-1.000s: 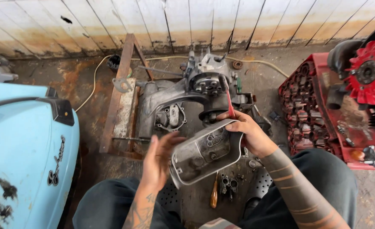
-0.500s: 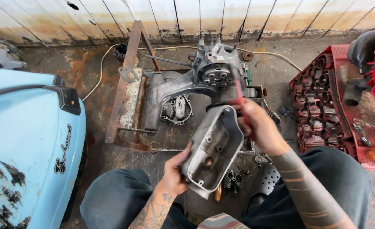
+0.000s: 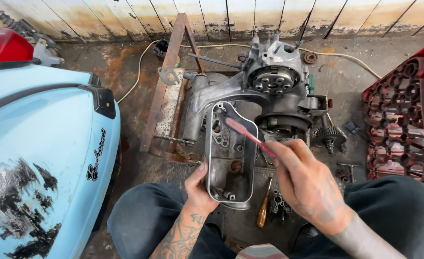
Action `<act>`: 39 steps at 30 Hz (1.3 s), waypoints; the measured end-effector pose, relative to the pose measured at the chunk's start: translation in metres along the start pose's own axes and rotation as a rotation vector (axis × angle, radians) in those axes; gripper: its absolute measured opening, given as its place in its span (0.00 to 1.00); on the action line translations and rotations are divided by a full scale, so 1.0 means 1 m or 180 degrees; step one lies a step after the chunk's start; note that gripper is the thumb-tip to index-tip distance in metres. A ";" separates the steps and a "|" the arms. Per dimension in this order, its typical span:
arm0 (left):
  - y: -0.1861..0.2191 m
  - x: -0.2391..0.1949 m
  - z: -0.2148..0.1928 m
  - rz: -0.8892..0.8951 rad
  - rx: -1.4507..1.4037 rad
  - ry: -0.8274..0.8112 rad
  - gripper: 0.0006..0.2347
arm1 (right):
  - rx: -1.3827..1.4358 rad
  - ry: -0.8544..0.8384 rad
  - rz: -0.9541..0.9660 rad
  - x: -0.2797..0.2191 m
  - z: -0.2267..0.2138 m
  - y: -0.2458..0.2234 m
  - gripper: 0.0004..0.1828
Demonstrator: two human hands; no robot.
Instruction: Cleaning a motorcycle engine casing using a screwdriver to scrape and a brush to scrub grime
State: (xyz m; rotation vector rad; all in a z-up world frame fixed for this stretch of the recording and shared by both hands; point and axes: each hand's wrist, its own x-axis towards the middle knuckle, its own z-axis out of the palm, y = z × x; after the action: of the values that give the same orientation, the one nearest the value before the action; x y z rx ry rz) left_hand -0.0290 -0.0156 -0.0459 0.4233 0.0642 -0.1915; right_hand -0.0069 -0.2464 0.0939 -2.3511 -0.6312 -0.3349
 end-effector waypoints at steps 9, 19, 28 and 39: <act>-0.012 0.008 0.019 -0.0198 0.0737 -0.0257 0.32 | -0.0694 0.0064 -0.0113 -0.002 0.034 0.004 0.32; 0.015 0.016 -0.005 0.0245 0.0924 0.0405 0.26 | -0.0325 -0.0792 -0.0659 -0.007 0.046 -0.003 0.32; 0.010 0.010 0.010 0.0093 0.1343 -0.0396 0.36 | -0.0437 0.0026 -0.0122 0.008 0.045 0.009 0.26; 0.016 0.016 0.006 0.0435 0.1397 0.0121 0.33 | -0.0853 -0.0934 0.0019 -0.008 0.071 -0.002 0.36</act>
State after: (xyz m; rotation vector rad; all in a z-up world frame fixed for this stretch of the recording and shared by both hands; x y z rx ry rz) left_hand -0.0101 -0.0067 -0.0360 0.8664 0.0297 -0.0608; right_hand -0.0101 -0.2010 0.0394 -2.6865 -0.7552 -0.0729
